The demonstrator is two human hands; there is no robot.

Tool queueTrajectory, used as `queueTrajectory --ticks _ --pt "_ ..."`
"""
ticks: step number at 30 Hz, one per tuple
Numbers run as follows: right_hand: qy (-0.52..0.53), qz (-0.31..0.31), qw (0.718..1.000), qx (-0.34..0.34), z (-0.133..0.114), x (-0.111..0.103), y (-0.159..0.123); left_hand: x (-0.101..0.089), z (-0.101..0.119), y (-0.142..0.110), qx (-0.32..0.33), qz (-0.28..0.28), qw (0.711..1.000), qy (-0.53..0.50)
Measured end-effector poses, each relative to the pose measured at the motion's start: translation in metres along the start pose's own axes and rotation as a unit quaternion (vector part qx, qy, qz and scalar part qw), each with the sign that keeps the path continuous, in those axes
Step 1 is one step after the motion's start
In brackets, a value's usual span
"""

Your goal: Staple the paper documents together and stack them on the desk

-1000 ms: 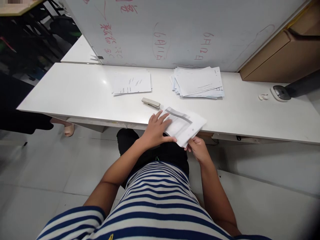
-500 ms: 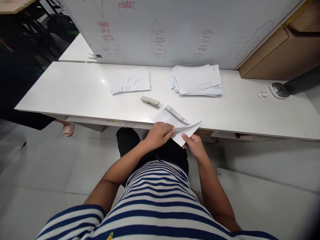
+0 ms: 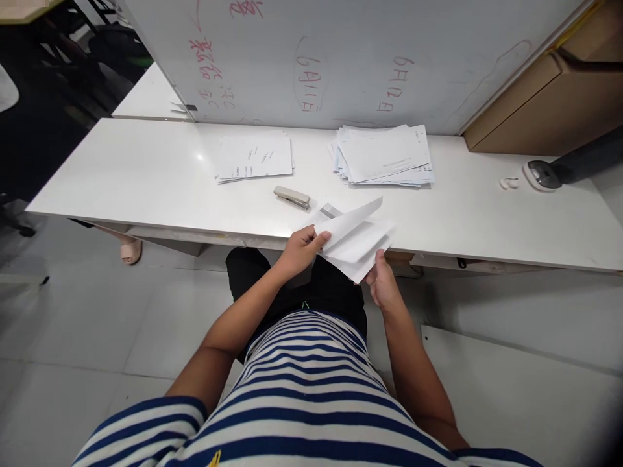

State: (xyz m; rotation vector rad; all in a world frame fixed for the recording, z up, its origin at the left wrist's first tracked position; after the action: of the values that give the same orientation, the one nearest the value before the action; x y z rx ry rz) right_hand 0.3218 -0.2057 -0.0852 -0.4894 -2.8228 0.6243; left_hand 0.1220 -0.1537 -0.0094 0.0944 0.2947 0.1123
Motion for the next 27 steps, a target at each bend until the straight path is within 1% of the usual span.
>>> queueTrajectory --ticks 1,3,6,7,8,10,11,13,15,17,19,21,23,25,27 --pt "0.013 0.000 1.000 0.002 -0.002 0.002 -0.001 0.003 0.001 -0.001 0.015 -0.018 0.999 0.022" --pt "0.021 -0.003 1.000 -0.007 -0.007 0.007 -0.004 0.010 0.008 -0.006 0.083 -0.075 0.990 0.085" --pt "0.010 -0.001 1.000 -0.019 -0.013 0.011 -0.009 0.021 0.023 -0.022 0.205 -0.180 0.949 0.157" --pt "0.005 0.003 1.000 -0.016 -0.013 0.011 -0.009 0.023 0.027 -0.026 0.228 -0.201 0.938 0.164" --pt "-0.001 0.007 1.000 -0.012 -0.012 0.011 -0.010 0.022 0.030 -0.028 0.242 -0.210 0.933 0.164" --pt "-0.008 0.021 1.000 -0.010 -0.010 0.011 -0.008 0.018 0.035 -0.025 0.254 -0.197 0.932 0.167" --pt "-0.005 0.030 0.999 -0.017 -0.009 0.009 -0.007 0.013 0.036 -0.021 0.260 -0.178 0.933 0.173" --pt "0.007 0.059 0.998 -0.036 -0.010 0.004 -0.004 0.001 0.036 -0.007 0.270 -0.121 0.934 0.199" --pt "0.018 0.088 0.995 -0.043 -0.010 -0.004 -0.002 -0.016 0.034 0.014 0.271 -0.057 0.930 0.241" --pt "0.025 0.106 0.993 -0.038 -0.012 -0.011 -0.002 -0.032 0.030 0.039 0.259 0.001 0.922 0.288" --pt "0.031 0.107 0.993 -0.032 -0.014 -0.014 -0.004 -0.046 0.024 0.067 0.240 0.039 0.914 0.324" --pt "0.030 0.096 0.995 -0.023 -0.015 -0.013 -0.005 -0.052 0.016 0.093 0.224 0.048 0.911 0.344" --pt "0.020 0.083 0.996 -0.009 -0.013 -0.008 -0.005 -0.051 0.007 0.114 0.211 0.033 0.909 0.359" --pt "0.012 0.078 0.997 0.004 -0.010 -0.003 -0.003 -0.046 -0.002 0.127 0.195 0.008 0.908 0.370" --pt "0.005 0.081 0.997 0.012 -0.007 0.000 -0.001 -0.040 -0.010 0.133 0.184 -0.017 0.911 0.370"
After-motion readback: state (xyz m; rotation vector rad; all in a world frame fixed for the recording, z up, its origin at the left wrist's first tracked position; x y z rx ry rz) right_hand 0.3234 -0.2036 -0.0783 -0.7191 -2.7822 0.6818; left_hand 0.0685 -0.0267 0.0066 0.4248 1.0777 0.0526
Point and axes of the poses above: each hand's wrist, its own y-axis towards the middle knuckle, its own x-axis out of the palm, z = x × y, the point moved 7 cm from there along y, towards the middle knuckle, and after that the axes turned 15 degrees about z, right-handed, at the moved point
